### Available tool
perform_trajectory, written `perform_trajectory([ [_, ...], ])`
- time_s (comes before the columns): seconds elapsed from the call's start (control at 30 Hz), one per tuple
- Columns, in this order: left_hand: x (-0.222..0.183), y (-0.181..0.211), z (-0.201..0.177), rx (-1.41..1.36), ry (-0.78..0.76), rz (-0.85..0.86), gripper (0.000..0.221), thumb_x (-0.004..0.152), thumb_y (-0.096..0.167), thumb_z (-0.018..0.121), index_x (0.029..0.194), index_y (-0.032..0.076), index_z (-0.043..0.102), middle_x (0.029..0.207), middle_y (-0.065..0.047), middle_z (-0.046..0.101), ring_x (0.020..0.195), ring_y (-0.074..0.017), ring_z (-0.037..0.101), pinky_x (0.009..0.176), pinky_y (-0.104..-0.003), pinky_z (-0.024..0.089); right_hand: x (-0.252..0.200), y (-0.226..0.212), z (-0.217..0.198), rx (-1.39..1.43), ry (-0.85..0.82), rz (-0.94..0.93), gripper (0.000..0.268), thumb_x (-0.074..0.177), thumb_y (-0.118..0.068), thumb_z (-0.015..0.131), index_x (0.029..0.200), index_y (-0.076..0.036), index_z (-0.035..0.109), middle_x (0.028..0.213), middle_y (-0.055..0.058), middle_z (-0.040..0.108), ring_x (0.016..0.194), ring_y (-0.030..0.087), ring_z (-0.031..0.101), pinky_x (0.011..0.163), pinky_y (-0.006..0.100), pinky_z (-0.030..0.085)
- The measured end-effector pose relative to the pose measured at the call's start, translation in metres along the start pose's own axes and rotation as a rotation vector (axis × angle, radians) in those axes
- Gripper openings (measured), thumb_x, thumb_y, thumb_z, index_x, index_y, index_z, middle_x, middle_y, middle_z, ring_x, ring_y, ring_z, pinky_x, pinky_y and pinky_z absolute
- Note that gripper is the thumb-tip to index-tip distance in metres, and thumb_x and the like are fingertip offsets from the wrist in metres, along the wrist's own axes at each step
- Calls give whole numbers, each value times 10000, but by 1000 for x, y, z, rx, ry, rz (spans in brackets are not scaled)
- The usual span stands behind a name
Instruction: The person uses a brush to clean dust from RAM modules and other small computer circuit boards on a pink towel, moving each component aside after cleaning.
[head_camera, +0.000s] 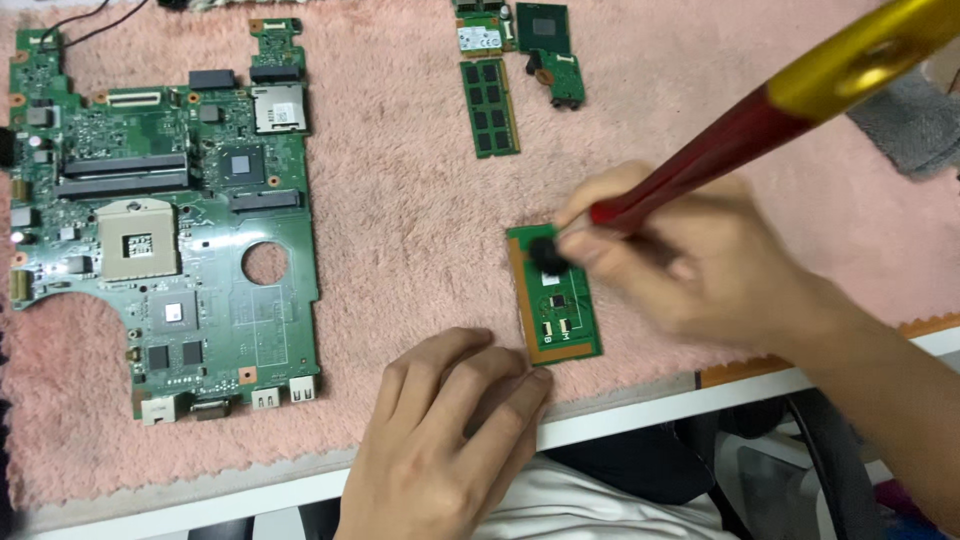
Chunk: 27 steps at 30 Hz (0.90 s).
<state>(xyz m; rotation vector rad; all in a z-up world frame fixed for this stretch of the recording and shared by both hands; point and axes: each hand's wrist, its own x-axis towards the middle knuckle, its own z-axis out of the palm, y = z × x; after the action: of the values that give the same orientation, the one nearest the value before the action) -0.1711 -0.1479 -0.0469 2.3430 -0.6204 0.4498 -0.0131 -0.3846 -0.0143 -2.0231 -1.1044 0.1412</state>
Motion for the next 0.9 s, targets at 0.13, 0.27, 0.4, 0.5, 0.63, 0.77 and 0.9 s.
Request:
perform_trajectory([
  [0.13,-2,-1,0,66,-22,35,179,1171,214,723,1313,107,747,1316,-85,725,1260,-368,680,1014,-472,521,3,-3,7,-115,130,-15,132,1108,11,741,1151,136,740,1109,191,781,654,158,595,578,259,472],
  [0.27,1,0,3,92,1,31,198,1169,228,759,1312,90,754,1309,-85,736,1237,-362,694,1001,-464,535,-10,7,5,52,-14,-36,128,1136,-97,647,1231,-16,680,790,-3,628,517,58,459,430,209,379],
  [0.4,1,2,3,109,30,16,173,1160,218,796,1276,93,770,1284,-71,745,1207,-347,708,954,-448,535,-14,8,5,-59,117,-8,193,1086,-37,767,1259,39,731,960,68,800,551,58,524,490,202,424],
  [0.5,3,2,2,119,36,28,170,1162,214,782,1275,90,756,1273,-73,743,1198,-351,719,991,-445,550,-12,2,19,102,-10,-4,190,1123,-111,686,1304,-55,673,900,2,686,599,67,520,526,213,444],
  [0.63,1,0,4,128,32,34,194,1158,224,797,1298,96,755,1286,-72,748,1207,-350,719,981,-446,549,-20,13,0,89,-70,-39,150,1113,-105,645,1237,-32,685,734,-55,584,481,18,426,386,188,359],
  [0.77,2,1,3,125,31,37,182,1151,211,804,1284,95,758,1283,-67,746,1206,-344,716,963,-442,537,-17,15,14,71,24,-79,126,1132,-54,659,1249,-9,676,832,1,653,538,43,465,443,185,391],
  [0.9,2,0,3,115,36,47,171,1157,201,778,1278,81,761,1272,-76,745,1201,-352,718,951,-443,535,-27,15,-2,125,-108,-61,124,1132,-100,615,1230,-46,666,731,-62,602,480,7,479,364,138,405],
])
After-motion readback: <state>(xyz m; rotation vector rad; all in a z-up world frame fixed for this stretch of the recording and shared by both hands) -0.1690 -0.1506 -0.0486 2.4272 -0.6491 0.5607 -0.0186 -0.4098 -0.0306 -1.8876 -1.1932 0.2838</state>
